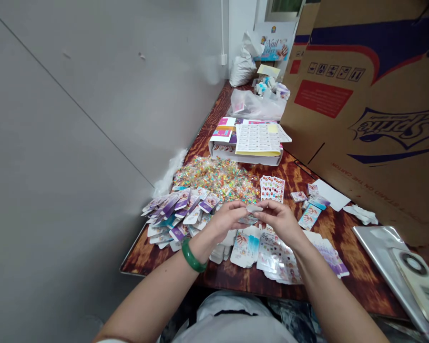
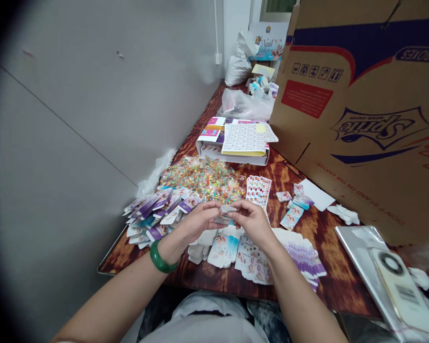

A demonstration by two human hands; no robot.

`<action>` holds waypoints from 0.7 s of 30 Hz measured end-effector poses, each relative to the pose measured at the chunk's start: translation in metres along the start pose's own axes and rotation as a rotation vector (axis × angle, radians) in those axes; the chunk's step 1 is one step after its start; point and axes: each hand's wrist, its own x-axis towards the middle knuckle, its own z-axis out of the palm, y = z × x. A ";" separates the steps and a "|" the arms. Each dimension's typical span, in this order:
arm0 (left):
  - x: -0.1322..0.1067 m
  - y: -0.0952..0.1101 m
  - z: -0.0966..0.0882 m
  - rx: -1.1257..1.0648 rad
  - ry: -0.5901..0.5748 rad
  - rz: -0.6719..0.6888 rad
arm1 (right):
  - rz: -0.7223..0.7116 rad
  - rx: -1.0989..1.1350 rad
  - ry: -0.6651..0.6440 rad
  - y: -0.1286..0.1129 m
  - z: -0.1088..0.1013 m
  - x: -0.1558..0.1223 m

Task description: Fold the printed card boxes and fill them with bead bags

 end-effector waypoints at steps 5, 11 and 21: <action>0.000 0.003 -0.007 -0.025 -0.054 0.001 | -0.273 -0.231 0.044 0.006 0.003 -0.003; 0.000 -0.002 -0.011 0.056 -0.126 0.019 | -0.154 -0.094 0.085 0.004 0.004 0.000; 0.000 -0.003 -0.013 0.167 -0.163 0.093 | -0.201 -0.155 0.091 -0.006 0.004 -0.002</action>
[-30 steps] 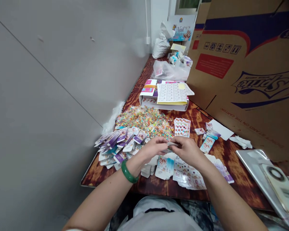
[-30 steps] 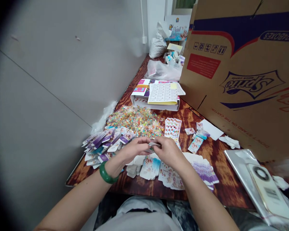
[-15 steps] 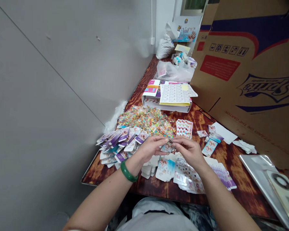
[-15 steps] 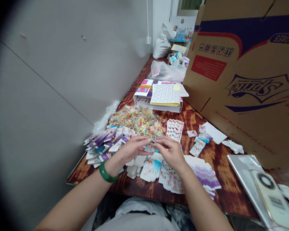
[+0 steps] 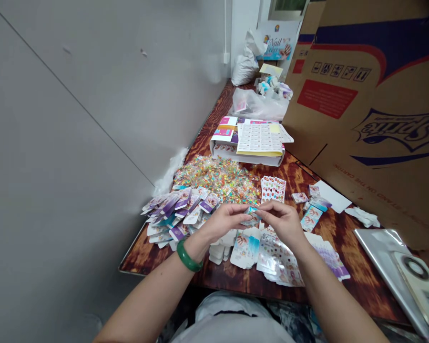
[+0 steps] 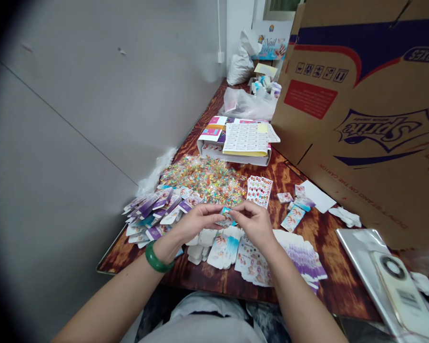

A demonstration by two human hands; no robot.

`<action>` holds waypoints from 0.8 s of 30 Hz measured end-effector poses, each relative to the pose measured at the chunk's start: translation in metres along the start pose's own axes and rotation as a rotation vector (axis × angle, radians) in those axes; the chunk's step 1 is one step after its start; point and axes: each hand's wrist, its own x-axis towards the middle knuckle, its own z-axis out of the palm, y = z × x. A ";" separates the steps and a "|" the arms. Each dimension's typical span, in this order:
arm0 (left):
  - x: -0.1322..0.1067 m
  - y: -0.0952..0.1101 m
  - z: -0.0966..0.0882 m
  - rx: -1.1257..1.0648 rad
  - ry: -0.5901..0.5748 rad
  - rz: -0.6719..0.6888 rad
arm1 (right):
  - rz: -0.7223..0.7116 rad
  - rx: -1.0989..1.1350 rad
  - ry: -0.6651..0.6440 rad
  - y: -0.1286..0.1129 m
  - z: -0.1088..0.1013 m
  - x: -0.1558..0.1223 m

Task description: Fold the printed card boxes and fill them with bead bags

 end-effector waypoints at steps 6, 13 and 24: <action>0.000 -0.002 0.000 -0.077 0.058 -0.012 | -0.368 -0.261 -0.055 0.008 -0.001 -0.008; 0.001 0.006 0.009 0.019 0.033 -0.105 | -0.213 -0.170 -0.102 0.018 -0.002 -0.017; -0.007 0.016 -0.017 0.247 0.291 0.012 | 0.501 -0.988 0.326 0.069 -0.112 0.000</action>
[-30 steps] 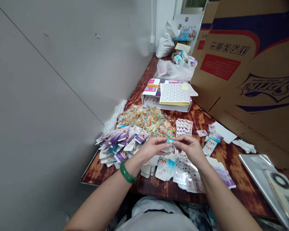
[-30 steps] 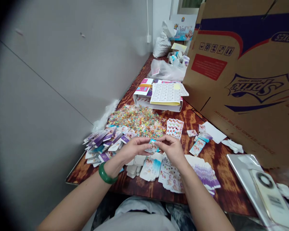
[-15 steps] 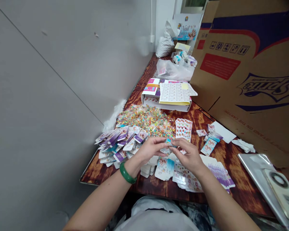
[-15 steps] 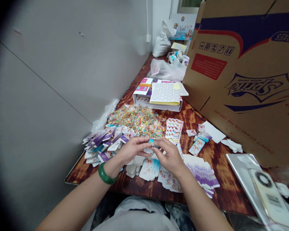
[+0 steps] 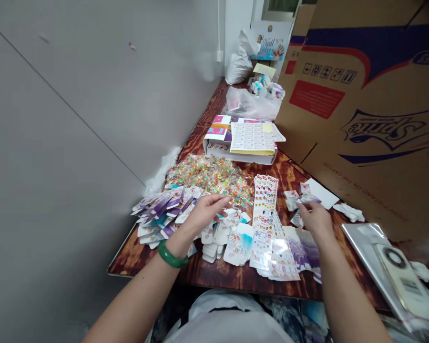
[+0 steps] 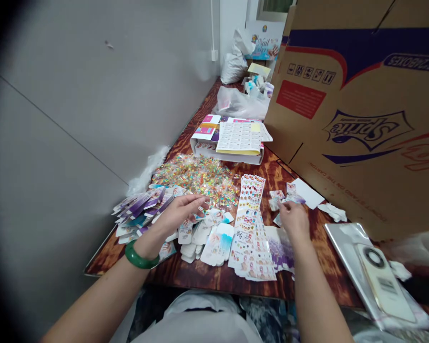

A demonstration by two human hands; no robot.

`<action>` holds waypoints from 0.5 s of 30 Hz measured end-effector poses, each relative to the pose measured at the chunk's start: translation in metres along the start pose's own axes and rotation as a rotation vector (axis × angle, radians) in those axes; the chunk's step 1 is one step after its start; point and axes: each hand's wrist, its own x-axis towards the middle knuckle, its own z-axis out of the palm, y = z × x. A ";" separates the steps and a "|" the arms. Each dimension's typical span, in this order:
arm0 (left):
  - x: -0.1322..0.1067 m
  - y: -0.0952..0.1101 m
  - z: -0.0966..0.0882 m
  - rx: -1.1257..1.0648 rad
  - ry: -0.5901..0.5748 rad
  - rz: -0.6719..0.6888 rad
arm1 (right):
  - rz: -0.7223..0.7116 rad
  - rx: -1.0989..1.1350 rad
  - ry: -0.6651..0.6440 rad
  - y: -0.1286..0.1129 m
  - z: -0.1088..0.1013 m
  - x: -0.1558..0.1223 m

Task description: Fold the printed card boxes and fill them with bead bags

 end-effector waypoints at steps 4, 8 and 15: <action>0.001 0.001 0.010 0.001 -0.025 -0.006 | 0.042 -0.113 -0.276 -0.038 0.028 -0.012; 0.000 0.000 0.016 -0.011 -0.074 -0.012 | 0.088 -0.105 -0.301 -0.059 0.053 -0.011; -0.002 -0.005 0.013 -0.076 -0.047 -0.052 | 0.057 0.075 -0.185 -0.047 0.059 0.000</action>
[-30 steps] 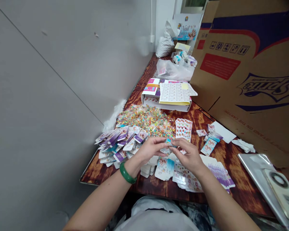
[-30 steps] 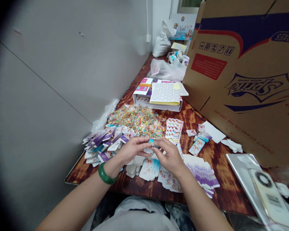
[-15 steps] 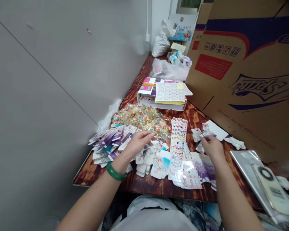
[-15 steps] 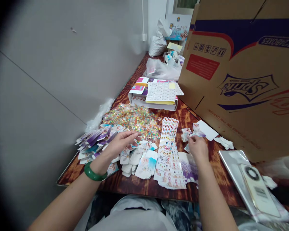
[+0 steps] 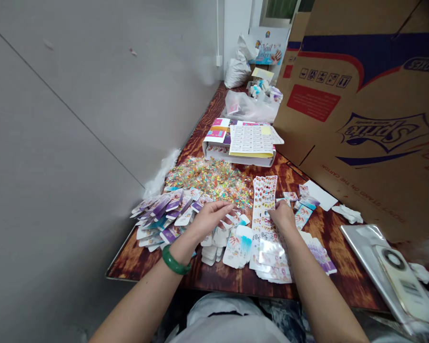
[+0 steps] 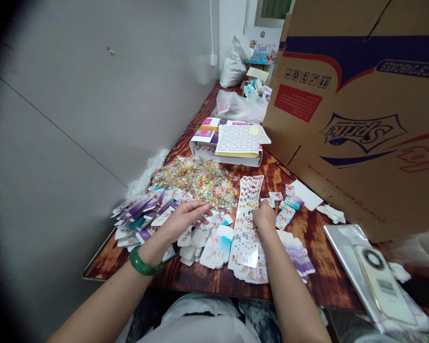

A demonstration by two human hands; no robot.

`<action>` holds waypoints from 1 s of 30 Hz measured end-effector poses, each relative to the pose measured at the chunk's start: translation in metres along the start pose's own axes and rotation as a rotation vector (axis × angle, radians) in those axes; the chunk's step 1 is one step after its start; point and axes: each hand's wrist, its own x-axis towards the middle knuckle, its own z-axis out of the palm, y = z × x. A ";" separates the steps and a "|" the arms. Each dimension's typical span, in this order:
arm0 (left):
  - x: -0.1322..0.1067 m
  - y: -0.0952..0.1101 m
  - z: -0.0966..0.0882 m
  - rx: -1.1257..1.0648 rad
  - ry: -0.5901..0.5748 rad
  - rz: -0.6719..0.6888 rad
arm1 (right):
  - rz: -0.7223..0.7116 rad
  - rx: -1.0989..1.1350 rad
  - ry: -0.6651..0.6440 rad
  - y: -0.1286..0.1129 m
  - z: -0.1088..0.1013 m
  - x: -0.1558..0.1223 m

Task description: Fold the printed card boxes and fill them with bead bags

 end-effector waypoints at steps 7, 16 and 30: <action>0.003 -0.004 0.013 0.010 -0.052 0.006 | -0.163 0.355 -0.039 0.004 -0.027 -0.008; 0.015 -0.012 0.046 0.034 -0.059 0.058 | -0.205 0.448 0.017 0.004 -0.055 -0.018; -0.012 0.036 0.063 -0.016 0.014 0.418 | -0.759 0.402 -0.014 -0.046 -0.115 -0.093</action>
